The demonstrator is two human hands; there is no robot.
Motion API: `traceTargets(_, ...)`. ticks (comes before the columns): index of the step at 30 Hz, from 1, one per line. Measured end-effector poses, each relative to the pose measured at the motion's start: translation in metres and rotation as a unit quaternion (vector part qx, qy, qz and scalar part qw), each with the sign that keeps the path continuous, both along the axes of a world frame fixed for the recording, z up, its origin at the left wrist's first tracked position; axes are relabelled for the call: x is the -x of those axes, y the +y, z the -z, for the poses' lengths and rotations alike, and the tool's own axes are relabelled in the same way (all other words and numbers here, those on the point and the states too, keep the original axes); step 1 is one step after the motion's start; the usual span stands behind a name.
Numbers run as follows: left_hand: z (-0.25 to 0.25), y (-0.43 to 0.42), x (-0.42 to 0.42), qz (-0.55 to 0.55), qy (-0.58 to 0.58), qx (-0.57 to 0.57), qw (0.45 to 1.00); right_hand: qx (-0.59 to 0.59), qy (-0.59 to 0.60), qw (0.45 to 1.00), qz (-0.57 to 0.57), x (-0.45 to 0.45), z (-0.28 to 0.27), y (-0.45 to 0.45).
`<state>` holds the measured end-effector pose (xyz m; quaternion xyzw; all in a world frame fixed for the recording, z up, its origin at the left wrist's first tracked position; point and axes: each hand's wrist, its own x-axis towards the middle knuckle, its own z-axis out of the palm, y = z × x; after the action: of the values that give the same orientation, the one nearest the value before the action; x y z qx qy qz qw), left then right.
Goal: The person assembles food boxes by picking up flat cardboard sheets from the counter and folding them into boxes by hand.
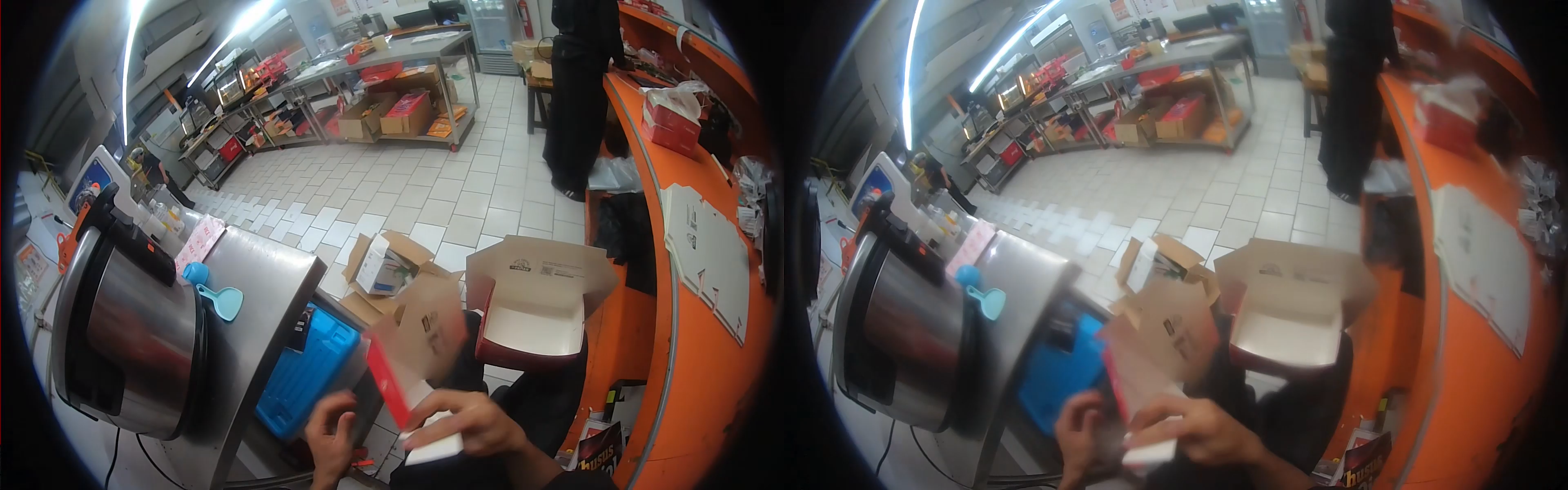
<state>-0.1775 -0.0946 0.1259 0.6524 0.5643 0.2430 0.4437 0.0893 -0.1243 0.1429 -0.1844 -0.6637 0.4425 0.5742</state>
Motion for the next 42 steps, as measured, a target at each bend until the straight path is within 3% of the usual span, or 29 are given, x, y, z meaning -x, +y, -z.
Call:
traceTargets(1,-0.017,0.001,-0.019,-0.045,-0.049,-0.226,0.972,-0.014,-0.077,0.996,-0.033,0.004,0.000,0.003)
traceTargets(3,-0.031,0.002,-0.021,-0.098,-0.085,-0.443,0.887,-0.011,-0.151,0.984,-0.092,0.020,0.004,0.003)
traceTargets(5,-0.039,0.006,0.006,0.203,0.092,-0.560,0.798,-0.050,-0.234,0.967,-0.089,0.032,0.014,0.002)
traceTargets(6,-0.047,0.007,0.011,0.279,0.129,-0.458,0.834,-0.062,-0.213,0.975,-0.002,0.037,0.016,0.001)
traceTargets(7,-0.051,0.007,0.011,0.271,0.134,-0.457,0.836,-0.072,-0.190,0.976,0.084,0.040,0.018,0.003)
traceTargets(8,-0.053,0.006,0.010,0.213,0.112,-0.255,0.936,-0.046,-0.164,0.969,0.180,0.040,0.004,0.002)
traceTargets(9,-0.054,0.005,0.009,0.146,0.080,-0.041,0.985,-0.038,-0.127,0.961,0.245,0.041,0.006,0.003)
traceTargets(11,-0.049,0.010,0.012,0.166,0.094,-0.042,0.981,0.009,-0.070,0.960,0.270,0.048,0.009,-0.002)
traceTargets(12,-0.042,0.013,0.018,0.227,0.120,0.014,0.966,0.008,-0.070,0.961,0.268,0.049,0.006,-0.002)
traceTargets(14,-0.033,0.017,0.018,0.319,0.179,0.098,0.926,0.002,-0.065,0.988,0.137,0.049,-0.001,-0.005)
traceTargets(15,-0.030,0.021,0.019,0.317,0.178,0.099,0.926,0.009,-0.130,0.990,0.050,0.047,0.005,-0.008)
traceTargets(17,-0.025,0.031,0.022,0.507,0.202,0.240,0.803,0.006,-0.217,0.975,-0.038,0.055,-0.003,-0.010)
traceTargets(18,-0.023,0.031,0.021,0.505,0.203,0.238,0.805,-0.056,-0.283,0.957,0.033,0.059,-0.006,-0.013)
traceTargets(20,-0.018,0.027,0.019,0.479,0.024,0.262,0.837,-0.046,-0.333,0.940,0.058,0.062,-0.007,-0.019)
traceTargets(21,-0.007,0.022,0.021,0.477,0.024,0.261,0.839,-0.035,-0.384,0.919,0.085,0.064,-0.005,-0.021)
traceTargets(23,0.015,0.013,0.027,0.474,-0.036,0.234,0.848,-0.035,-0.365,0.924,0.109,0.073,0.003,-0.023)
traceTargets(25,0.013,0.011,0.026,0.443,-0.008,0.296,0.846,0.103,-0.165,0.944,0.265,0.090,0.010,-0.025)
traceTargets(26,0.008,0.014,0.024,0.440,-0.037,0.320,0.838,0.098,-0.159,0.941,0.281,0.089,0.008,-0.027)
traceTargets(27,0.006,0.015,0.023,0.437,-0.066,0.343,0.829,0.097,-0.160,0.942,0.278,0.086,0.011,-0.028)
traceTargets(28,0.008,0.015,0.024,0.434,-0.066,0.341,0.831,0.079,-0.191,0.957,0.205,0.080,0.016,-0.028)
traceTargets(29,0.012,0.015,0.028,0.443,-0.037,0.312,0.840,0.062,-0.221,0.964,0.132,0.075,0.021,-0.028)
traceTargets(30,0.014,0.014,0.030,0.452,-0.007,0.282,0.846,0.061,-0.220,0.965,0.129,0.072,0.028,-0.026)
traceTargets(32,0.002,0.019,0.024,0.470,-0.016,0.273,0.839,-0.011,-0.191,0.981,-0.021,0.068,0.034,-0.017)
traceTargets(33,-0.003,0.020,0.021,0.489,-0.026,0.264,0.831,-0.011,-0.193,0.981,-0.022,0.068,0.026,-0.018)
traceTargets(34,0.000,0.010,0.022,0.413,-0.091,0.217,0.880,0.046,-0.141,0.988,0.035,0.070,0.012,-0.021)
traceTargets(35,0.000,0.010,0.023,0.412,-0.092,0.217,0.880,0.103,-0.089,0.987,0.091,0.070,0.002,-0.023)
traceTargets(38,0.000,0.018,0.023,0.431,-0.067,0.342,0.832,0.097,-0.146,0.981,0.084,0.065,0.009,-0.022)
traceTargets(42,0.007,0.019,0.021,0.519,-0.050,0.287,0.804,0.054,-0.210,0.975,0.038,0.064,0.017,-0.026)
